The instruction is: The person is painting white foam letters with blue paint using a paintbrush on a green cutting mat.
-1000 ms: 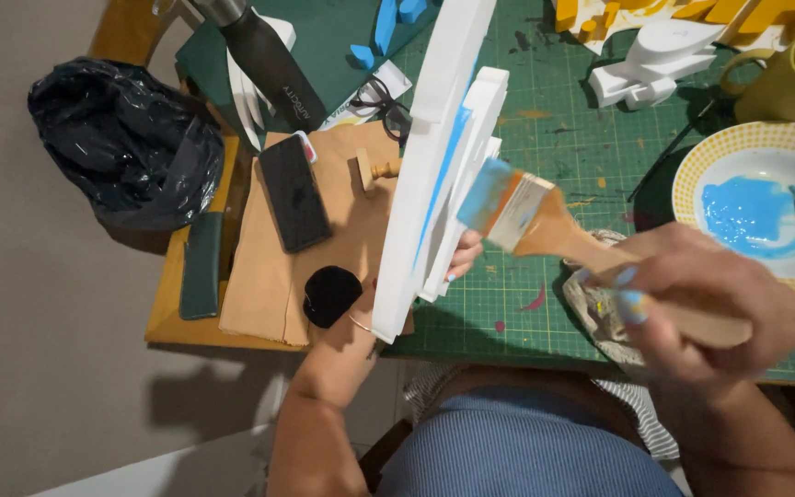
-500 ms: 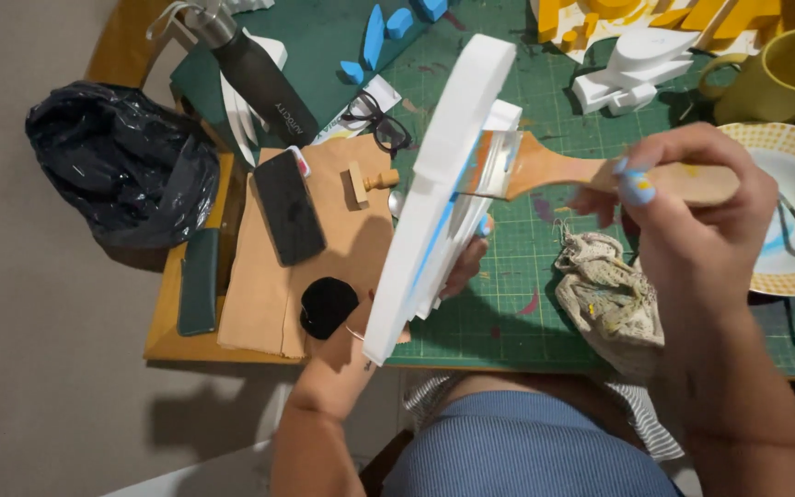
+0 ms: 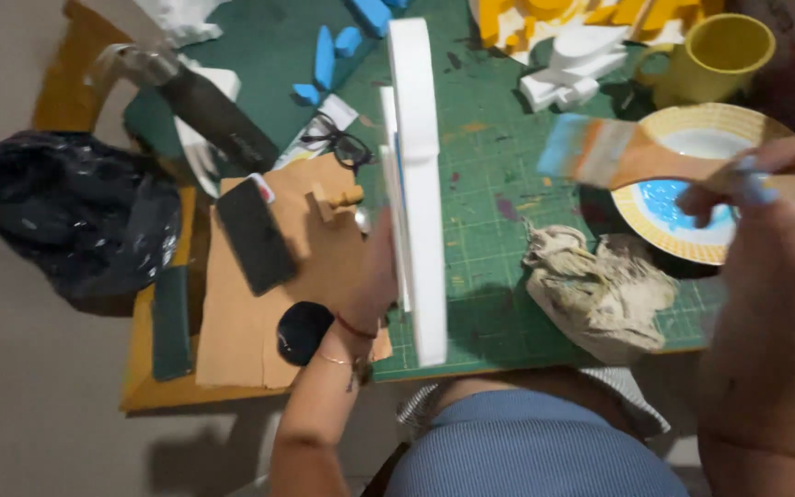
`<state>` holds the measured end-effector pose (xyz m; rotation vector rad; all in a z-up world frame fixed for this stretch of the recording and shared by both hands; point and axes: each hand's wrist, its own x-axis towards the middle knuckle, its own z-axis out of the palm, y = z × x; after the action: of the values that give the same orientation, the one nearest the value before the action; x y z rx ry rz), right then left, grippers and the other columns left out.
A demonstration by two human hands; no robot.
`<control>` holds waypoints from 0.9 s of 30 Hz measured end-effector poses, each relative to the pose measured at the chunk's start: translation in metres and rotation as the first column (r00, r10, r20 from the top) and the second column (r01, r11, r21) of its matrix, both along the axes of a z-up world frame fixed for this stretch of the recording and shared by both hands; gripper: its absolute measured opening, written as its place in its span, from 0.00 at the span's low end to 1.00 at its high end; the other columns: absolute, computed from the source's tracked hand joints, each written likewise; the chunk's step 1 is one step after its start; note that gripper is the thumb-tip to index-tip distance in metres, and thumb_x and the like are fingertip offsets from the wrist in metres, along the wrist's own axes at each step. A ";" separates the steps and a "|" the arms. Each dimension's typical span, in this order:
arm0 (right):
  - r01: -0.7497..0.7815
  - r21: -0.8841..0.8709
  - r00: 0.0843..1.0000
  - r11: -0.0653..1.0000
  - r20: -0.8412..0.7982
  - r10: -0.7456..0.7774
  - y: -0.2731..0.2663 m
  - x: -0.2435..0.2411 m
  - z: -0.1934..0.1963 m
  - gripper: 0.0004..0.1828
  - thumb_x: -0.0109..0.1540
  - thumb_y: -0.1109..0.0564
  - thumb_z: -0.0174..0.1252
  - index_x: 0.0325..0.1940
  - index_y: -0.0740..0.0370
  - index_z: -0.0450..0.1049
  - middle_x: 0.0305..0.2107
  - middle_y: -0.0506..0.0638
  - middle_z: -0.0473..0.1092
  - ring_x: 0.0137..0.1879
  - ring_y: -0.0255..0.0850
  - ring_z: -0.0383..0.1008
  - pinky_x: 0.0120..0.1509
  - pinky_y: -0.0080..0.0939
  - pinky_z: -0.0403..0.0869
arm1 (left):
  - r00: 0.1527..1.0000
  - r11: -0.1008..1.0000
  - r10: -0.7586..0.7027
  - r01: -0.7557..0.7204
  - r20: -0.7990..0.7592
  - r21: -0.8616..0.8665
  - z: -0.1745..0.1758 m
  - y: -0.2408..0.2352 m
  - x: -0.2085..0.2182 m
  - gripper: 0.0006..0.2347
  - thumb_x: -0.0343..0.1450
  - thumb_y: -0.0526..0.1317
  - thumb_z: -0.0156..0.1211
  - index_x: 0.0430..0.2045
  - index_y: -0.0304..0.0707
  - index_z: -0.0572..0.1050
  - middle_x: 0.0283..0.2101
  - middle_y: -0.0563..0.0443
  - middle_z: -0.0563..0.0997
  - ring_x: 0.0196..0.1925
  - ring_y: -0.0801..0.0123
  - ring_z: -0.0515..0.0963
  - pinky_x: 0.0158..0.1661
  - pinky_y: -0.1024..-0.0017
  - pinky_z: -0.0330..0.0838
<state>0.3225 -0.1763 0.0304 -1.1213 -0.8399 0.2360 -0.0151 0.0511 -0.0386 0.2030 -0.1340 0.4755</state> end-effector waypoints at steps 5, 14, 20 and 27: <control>0.285 -0.285 0.943 0.915 0.255 -0.214 -0.056 0.045 -0.033 0.15 0.84 0.52 0.53 0.60 0.70 0.67 0.36 0.54 0.72 0.42 0.38 0.70 0.69 0.35 0.65 | 0.587 0.848 0.530 -0.347 -0.612 0.402 0.000 -0.002 0.018 0.32 0.76 0.60 0.47 0.70 0.36 0.70 0.65 0.39 0.80 0.66 0.51 0.80 0.68 0.52 0.75; 0.281 -0.185 0.937 0.942 0.265 -0.227 -0.081 0.058 -0.045 0.09 0.86 0.68 0.58 0.68 0.71 0.65 0.45 0.66 0.73 0.44 0.46 0.74 0.55 0.39 0.73 | 0.128 0.629 0.752 -0.435 -0.647 0.645 0.044 -0.016 0.026 0.26 0.75 0.48 0.55 0.69 0.39 0.65 0.66 0.32 0.79 0.60 0.48 0.85 0.57 0.50 0.86; 0.319 -0.274 0.942 0.907 0.194 -0.273 -0.071 0.063 -0.064 0.05 0.82 0.66 0.60 0.57 0.70 0.70 0.40 0.63 0.76 0.45 0.46 0.82 0.50 0.39 0.80 | 0.347 0.610 0.788 -0.326 -0.509 0.722 0.042 -0.020 0.021 0.29 0.76 0.48 0.60 0.74 0.46 0.62 0.68 0.43 0.77 0.61 0.51 0.83 0.52 0.45 0.89; 0.217 -0.245 0.965 0.945 0.198 -0.171 -0.040 0.064 -0.074 0.07 0.81 0.66 0.62 0.59 0.73 0.71 0.44 0.67 0.78 0.53 0.49 0.84 0.57 0.43 0.84 | 0.415 0.564 0.795 -0.235 -0.443 0.791 0.035 -0.024 0.021 0.26 0.78 0.41 0.59 0.73 0.43 0.62 0.68 0.44 0.76 0.62 0.57 0.80 0.54 0.48 0.89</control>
<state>0.3862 -0.2159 -0.0436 -1.4848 -0.8616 0.0861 0.0058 0.0276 -0.0036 1.1658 0.7153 0.9893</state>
